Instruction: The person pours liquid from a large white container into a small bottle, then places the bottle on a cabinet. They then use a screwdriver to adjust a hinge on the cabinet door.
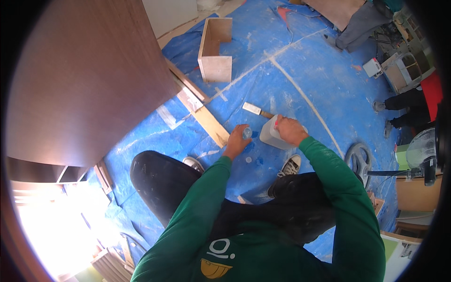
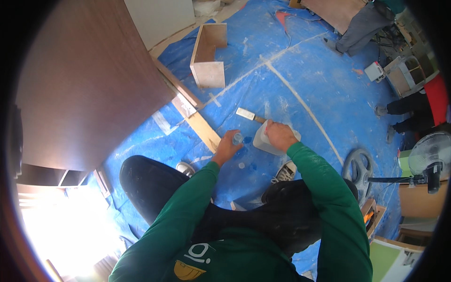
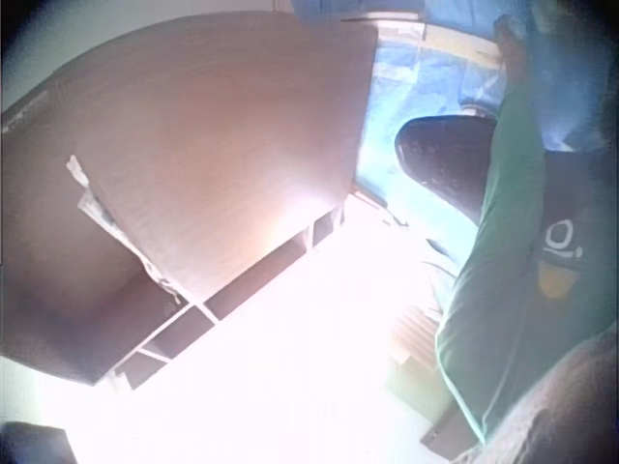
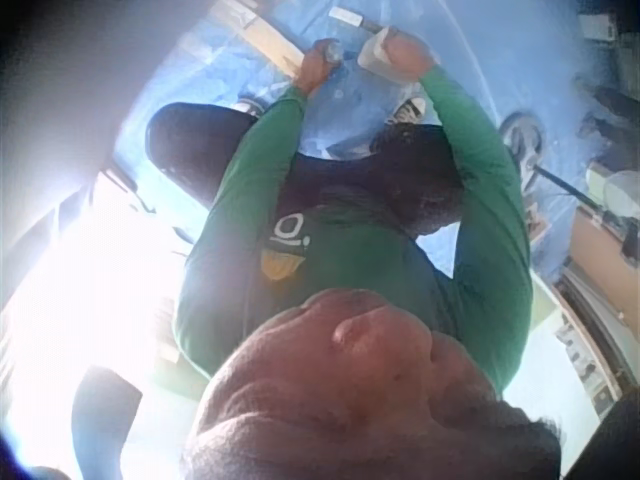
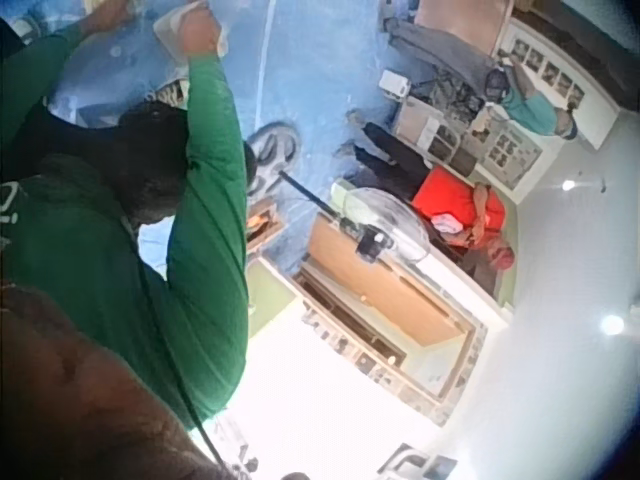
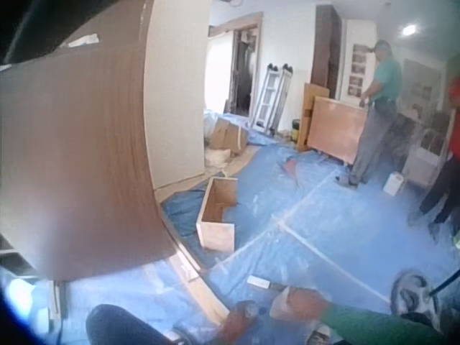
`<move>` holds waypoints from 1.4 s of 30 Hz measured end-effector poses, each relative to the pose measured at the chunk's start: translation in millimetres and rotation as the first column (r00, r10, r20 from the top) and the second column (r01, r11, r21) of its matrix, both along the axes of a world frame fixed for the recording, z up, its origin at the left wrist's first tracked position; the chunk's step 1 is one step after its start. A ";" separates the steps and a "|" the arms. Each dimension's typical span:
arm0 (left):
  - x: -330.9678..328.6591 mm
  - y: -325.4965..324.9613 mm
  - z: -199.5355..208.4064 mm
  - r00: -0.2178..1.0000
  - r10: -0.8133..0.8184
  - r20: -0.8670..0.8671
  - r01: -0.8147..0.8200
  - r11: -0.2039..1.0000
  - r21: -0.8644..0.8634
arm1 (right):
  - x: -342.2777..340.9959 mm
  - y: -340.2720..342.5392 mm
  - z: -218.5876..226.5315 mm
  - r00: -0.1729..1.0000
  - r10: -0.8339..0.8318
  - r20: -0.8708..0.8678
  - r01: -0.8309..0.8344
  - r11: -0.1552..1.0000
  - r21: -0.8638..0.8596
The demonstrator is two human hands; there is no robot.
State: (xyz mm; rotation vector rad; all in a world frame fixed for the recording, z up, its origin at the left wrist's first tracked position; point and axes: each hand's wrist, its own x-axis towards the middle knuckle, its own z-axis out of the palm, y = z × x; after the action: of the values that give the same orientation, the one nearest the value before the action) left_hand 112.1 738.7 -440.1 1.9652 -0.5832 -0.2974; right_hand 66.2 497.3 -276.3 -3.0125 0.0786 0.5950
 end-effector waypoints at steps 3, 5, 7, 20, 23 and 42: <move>1.6 0.6 -1.1 1.000 0.001 -0.005 -0.001 1.000 -0.010 | 2.6 6.9 -1.1 0.997 -0.082 0.012 0.082 0.997 -0.004; -1.3 -0.5 0.6 1.000 0.003 0.004 -0.003 1.000 -0.003 | 3.9 6.6 -8.0 0.998 -0.029 0.046 0.033 0.996 -0.087; 0.8 0.7 0.9 1.000 0.013 0.004 -0.013 1.000 0.000 | 3.4 8.3 -6.7 0.995 -0.090 0.044 0.091 0.996 -0.024; 0.6 -4.1 0.7 0.998 0.068 0.005 -0.068 0.996 -0.062 | -50.8 79.3 -27.6 0.987 -0.085 0.140 0.052 0.973 0.224; 4.1 -13.9 5.3 0.998 0.053 -0.032 -0.055 0.996 -0.067 | -80.0 96.0 -117.7 0.999 0.016 -0.043 0.000 0.932 0.362; 11.3 -4.6 -11.4 0.990 -0.009 -0.144 0.004 0.999 -0.037 | -48.2 74.6 -62.9 0.976 -0.105 0.192 -0.015 0.843 0.537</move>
State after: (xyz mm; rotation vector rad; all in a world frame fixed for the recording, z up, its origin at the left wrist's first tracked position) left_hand 123.4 734.1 -451.6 1.8889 -0.4981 -0.4266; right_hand 18.0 571.8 -339.2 -2.4922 -0.0274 0.2260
